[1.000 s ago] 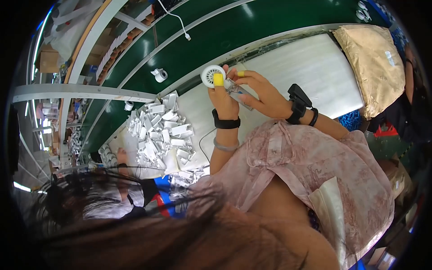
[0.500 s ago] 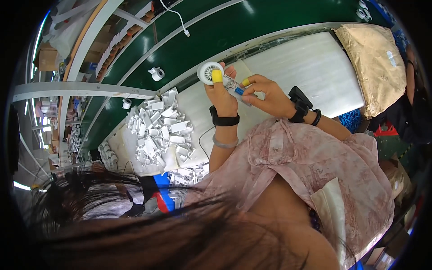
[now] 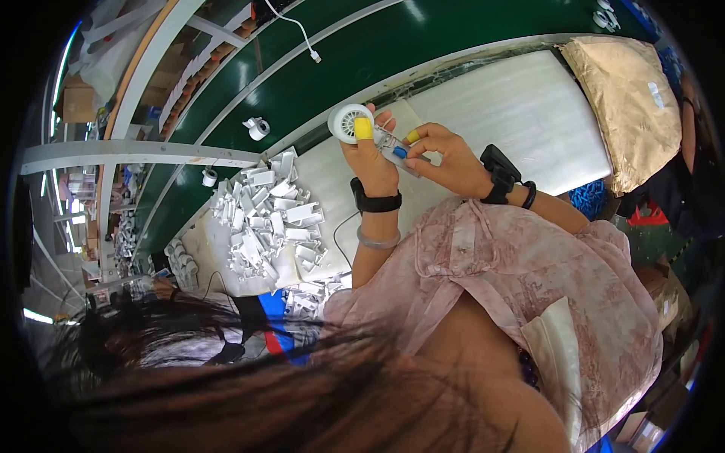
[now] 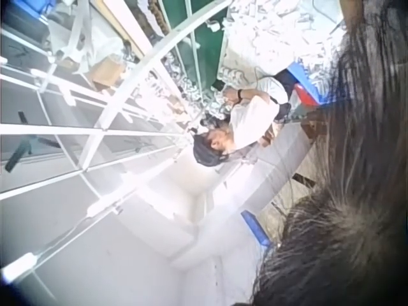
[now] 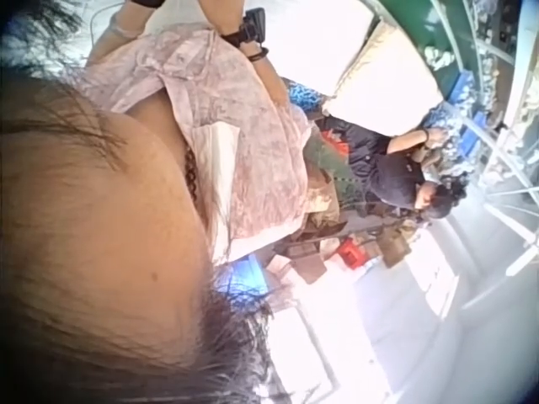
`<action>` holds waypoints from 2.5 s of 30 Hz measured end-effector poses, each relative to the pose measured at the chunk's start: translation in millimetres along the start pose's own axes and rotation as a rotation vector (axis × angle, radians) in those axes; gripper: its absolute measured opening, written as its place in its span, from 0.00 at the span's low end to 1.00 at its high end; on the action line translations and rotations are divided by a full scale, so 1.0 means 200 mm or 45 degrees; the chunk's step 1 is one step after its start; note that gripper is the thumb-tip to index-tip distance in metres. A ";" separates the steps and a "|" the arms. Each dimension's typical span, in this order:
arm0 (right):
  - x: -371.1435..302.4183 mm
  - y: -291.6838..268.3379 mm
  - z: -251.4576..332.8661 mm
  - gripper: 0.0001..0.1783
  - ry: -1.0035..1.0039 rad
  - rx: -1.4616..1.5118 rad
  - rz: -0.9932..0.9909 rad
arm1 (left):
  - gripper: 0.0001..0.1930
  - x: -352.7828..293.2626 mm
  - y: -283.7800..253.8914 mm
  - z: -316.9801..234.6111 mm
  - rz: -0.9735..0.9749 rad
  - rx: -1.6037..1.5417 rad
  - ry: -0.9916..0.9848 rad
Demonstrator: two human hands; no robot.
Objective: Assembling small electronic parts and placing them on a conveyor belt on a manufacturing line.
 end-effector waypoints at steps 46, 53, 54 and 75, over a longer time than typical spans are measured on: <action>-0.04 -0.03 0.06 0.13 -0.321 -0.601 -0.137 | 0.19 -0.04 0.05 0.04 0.069 -0.060 -0.111; -0.04 -0.02 0.05 0.14 -0.324 -0.572 -0.129 | 0.19 -0.05 0.04 0.03 0.064 -0.043 -0.090; -0.04 -0.02 0.05 0.14 -0.318 -0.566 -0.115 | 0.19 -0.05 0.05 0.03 0.072 -0.045 -0.080; -0.03 0.00 0.01 0.19 -0.175 -0.364 0.049 | 0.19 -0.05 0.02 0.03 0.016 -0.064 -0.112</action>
Point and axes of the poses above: each hand's wrist, its own x-axis towards the middle knuckle, its own y-axis out of the palm, z = x × y, the point moved 8 cm from there along x, towards the middle knuckle, and after that the axes turned 3 degrees about x, right-handed, at the moved point
